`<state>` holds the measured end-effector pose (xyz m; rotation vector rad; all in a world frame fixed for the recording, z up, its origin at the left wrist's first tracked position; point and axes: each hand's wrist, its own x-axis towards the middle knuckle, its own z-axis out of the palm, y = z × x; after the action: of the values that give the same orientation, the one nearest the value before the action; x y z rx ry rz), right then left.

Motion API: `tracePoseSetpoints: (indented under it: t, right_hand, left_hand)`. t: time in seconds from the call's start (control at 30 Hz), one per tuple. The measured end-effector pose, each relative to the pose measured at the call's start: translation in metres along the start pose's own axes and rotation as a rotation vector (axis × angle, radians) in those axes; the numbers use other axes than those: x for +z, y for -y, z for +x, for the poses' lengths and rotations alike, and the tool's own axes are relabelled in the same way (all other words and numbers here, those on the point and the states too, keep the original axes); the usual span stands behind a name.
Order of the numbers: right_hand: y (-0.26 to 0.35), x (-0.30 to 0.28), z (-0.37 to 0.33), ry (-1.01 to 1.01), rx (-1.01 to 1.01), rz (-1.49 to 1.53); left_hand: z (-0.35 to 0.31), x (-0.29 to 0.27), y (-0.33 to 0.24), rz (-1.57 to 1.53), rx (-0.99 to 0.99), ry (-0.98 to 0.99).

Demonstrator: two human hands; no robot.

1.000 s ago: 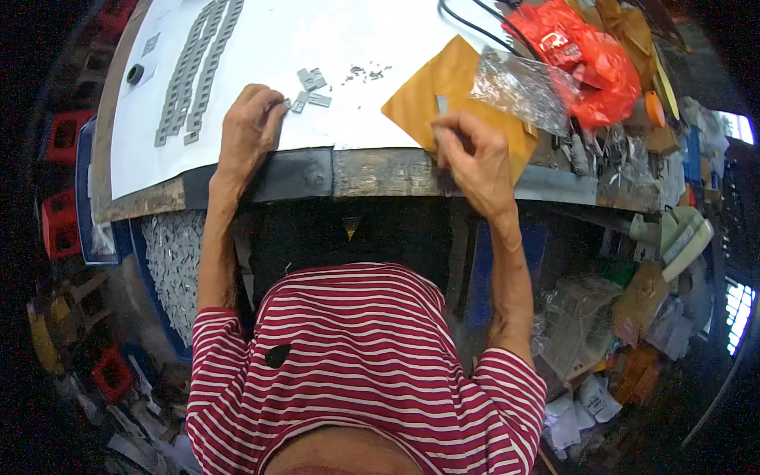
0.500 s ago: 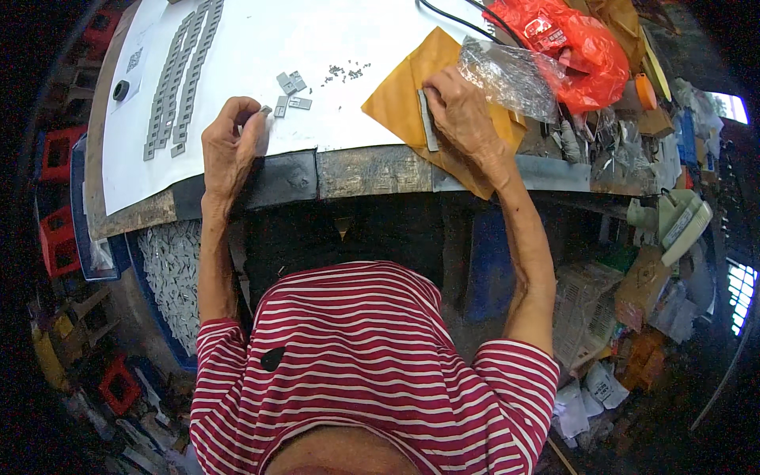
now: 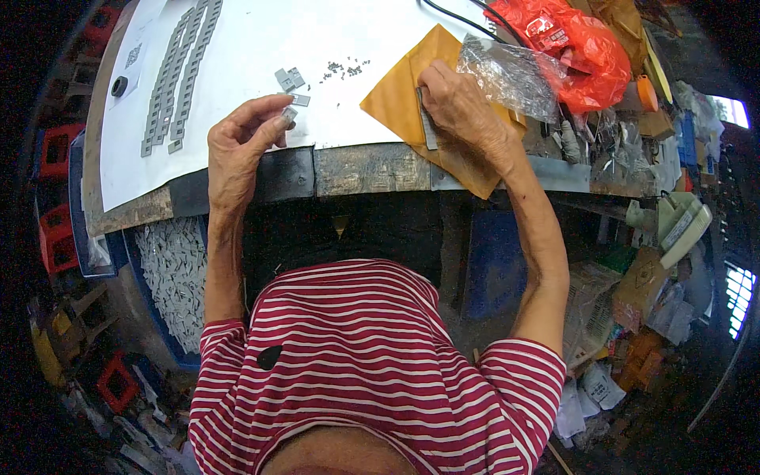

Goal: Assembling small electronic or hardware components by inserting metal pins into plastic bases.

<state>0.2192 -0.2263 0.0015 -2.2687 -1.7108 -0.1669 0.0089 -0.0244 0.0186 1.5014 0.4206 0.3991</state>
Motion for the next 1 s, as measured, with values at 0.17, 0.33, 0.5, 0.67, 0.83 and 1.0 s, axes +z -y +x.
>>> tracePoseSetpoints:
  t: [0.17, 0.33, 0.5, 0.67, 0.83, 1.0]
  right_hand:
    - [0.001, -0.001, 0.0, -0.035, 0.133, 0.22]
    - [-0.006, -0.001, -0.004, -0.016, 0.469, 0.617]
    - [-0.004, -0.017, -0.005, 0.045, 0.811, 1.246]
    - [0.01, -0.023, -0.005, 0.036, 0.855, 1.456]
    - [0.04, -0.032, 0.001, 0.079, 0.822, 1.525]
    - [0.077, -0.026, 0.001, 0.096, 0.722, 1.478]
  left_hand:
    - [0.001, 0.008, 0.003, -0.127, -0.058, 0.022]
    - [0.001, 0.014, 0.006, -0.195, -0.117, 0.051]
    - [0.0, 0.016, 0.01, -0.189, -0.116, 0.094]
    - [-0.003, 0.018, 0.007, -0.134, -0.121, 0.122]
    - [-0.006, 0.016, 0.011, -0.176, -0.104, 0.144]
    - [-0.009, 0.017, 0.018, -0.16, -0.035, 0.142]
